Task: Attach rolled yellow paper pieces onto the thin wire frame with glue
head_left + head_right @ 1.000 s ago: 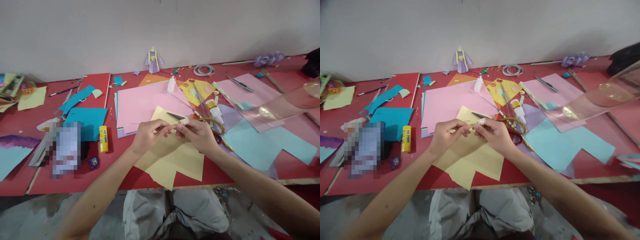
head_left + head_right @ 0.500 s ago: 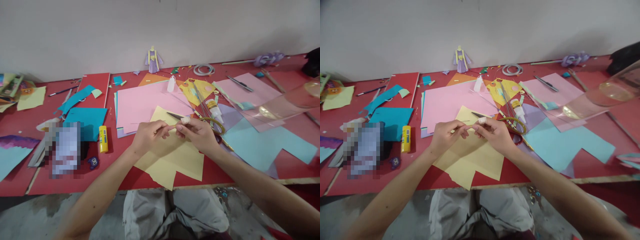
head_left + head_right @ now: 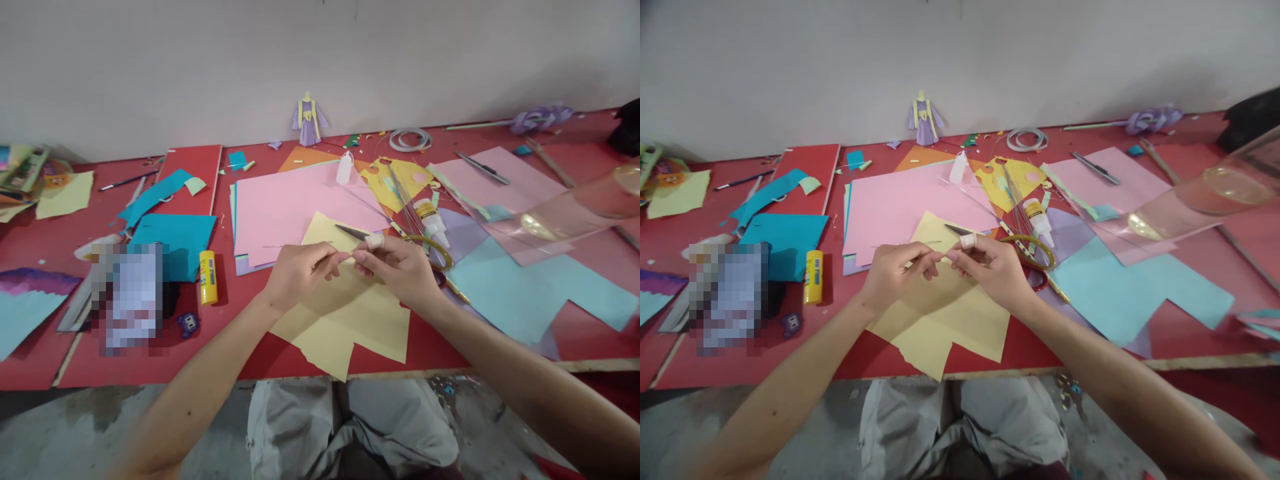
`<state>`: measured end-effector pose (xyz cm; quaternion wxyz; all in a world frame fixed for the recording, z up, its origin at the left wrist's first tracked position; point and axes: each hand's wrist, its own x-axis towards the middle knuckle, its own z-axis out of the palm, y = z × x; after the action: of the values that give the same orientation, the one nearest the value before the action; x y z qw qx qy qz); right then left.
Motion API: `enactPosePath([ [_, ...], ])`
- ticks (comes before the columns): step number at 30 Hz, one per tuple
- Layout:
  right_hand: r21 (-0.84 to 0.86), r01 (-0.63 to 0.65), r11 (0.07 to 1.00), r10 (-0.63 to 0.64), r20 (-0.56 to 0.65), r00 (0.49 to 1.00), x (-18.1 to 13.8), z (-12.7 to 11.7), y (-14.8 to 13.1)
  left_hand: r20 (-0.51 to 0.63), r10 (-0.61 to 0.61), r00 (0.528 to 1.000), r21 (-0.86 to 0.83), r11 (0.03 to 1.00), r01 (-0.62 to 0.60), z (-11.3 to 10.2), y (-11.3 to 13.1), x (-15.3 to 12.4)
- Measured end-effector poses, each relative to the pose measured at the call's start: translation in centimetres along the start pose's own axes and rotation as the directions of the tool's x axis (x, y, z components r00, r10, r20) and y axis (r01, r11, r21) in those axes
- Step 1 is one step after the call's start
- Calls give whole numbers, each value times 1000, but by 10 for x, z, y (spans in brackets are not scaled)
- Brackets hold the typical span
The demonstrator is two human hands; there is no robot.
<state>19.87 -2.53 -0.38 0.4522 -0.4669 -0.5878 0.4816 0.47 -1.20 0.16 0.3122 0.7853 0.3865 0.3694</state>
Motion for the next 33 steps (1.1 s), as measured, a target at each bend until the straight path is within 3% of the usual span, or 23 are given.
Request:
enactPosePath([
  [3,30,-18,999,18,-6,1000,1,0,1,12,48,999,41,998,-48,-1,-2,0],
  [6,82,-47,996,48,-15,999,4,-2,1,47,190,981,188,963,-195,-3,-3,0],
  [9,122,-72,990,74,-14,997,5,-5,-1,154,339,928,345,862,-372,-4,-4,1],
  [12,123,-102,987,95,62,994,6,-6,-2,222,439,871,405,770,-492,-4,-5,1],
  [17,171,-114,979,102,78,992,6,-7,1,217,545,810,549,618,-563,-2,-5,0],
  [20,222,-108,969,96,67,993,6,-6,3,209,568,796,599,569,-563,-2,-6,0],
  [27,279,-153,948,123,122,985,7,-7,2,170,565,807,554,623,-552,-4,-7,1],
  [31,315,-263,912,185,256,949,8,-8,1,163,404,900,419,798,-434,-6,-9,0],
  [33,312,-316,896,222,301,927,8,-9,0,184,335,924,350,856,-380,-7,-9,0],
])
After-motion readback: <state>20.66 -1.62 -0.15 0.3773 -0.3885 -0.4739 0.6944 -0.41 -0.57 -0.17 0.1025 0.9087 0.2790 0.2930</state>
